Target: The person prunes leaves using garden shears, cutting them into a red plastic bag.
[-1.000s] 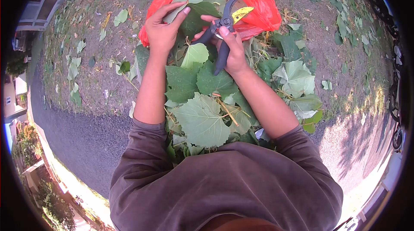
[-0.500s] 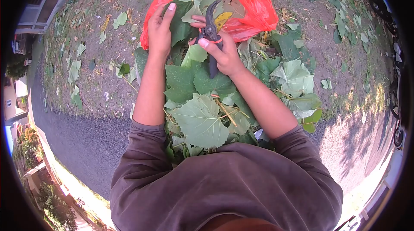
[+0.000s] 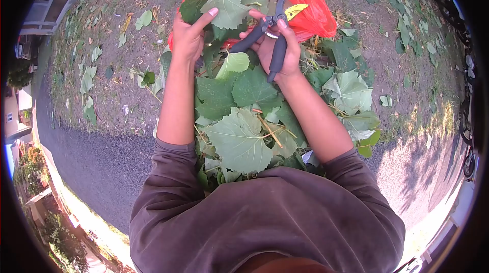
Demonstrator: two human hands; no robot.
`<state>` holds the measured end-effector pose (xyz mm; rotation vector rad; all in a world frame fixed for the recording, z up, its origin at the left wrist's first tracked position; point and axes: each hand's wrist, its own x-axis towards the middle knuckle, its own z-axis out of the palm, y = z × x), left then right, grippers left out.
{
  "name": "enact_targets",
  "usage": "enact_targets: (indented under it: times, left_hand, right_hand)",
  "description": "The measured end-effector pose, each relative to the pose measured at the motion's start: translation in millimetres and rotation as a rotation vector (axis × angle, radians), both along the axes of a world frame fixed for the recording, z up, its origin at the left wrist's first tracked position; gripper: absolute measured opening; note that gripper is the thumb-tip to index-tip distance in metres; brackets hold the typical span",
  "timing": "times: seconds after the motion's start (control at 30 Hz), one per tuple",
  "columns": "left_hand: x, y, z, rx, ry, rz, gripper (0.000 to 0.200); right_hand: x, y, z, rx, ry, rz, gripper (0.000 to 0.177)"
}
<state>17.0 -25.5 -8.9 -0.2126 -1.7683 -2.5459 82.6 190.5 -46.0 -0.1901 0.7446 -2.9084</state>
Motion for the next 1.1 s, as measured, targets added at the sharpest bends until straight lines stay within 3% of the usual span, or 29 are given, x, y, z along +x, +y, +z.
enact_targets:
  times: [0.2, 0.33, 0.4, 0.43, 0.5, 0.57, 0.63, 0.8, 0.97, 1.1]
  left_hand:
    - [8, -1, 11, 0.102, 0.000, -0.159, 0.048]
    - [-3, -4, -8, -0.197, 0.035, -0.108, 0.038]
    - [-3, -5, -7, -0.310, 0.028, -0.064, 0.034]
    - [-3, -3, -7, -0.216, -0.026, -0.055, 0.031]
    - [-3, 0, -8, -0.120, -0.079, -0.049, 0.027]
    - [-2, 1, -10, -0.071, -0.159, -0.044, 0.026]
    - [-3, 4, -11, -0.019, -0.211, -0.063, 0.027]
    - [0, 3, 4, 0.134, -0.377, -0.200, 0.031]
    - [6, 15, -2, -0.183, -0.200, -0.079, 0.025]
    - [-4, 5, -9, -0.119, -0.169, 0.023, 0.023]
  right_hand:
    - [1, 2, -3, -0.110, 0.062, 0.050, 0.054]
    - [2, 2, 1, -0.090, 0.177, 0.138, 0.054]
    - [8, 0, 10, 0.203, 0.146, 0.032, 0.053]
    - [9, 0, 13, 0.202, 0.144, 0.030, 0.053]
    - [11, 1, 17, 0.532, 0.184, -0.044, 0.043]
    - [12, -6, 16, 0.573, 0.156, -0.076, 0.040]
    - [12, -11, 23, 1.099, 0.479, -0.446, 0.042]
    - [13, -15, 23, 1.132, 0.355, -0.438, 0.042]
    - [16, -10, 35, 1.246, 0.421, -0.294, 0.044]
    - [5, -3, 18, 1.134, 0.621, -0.334, 0.047]
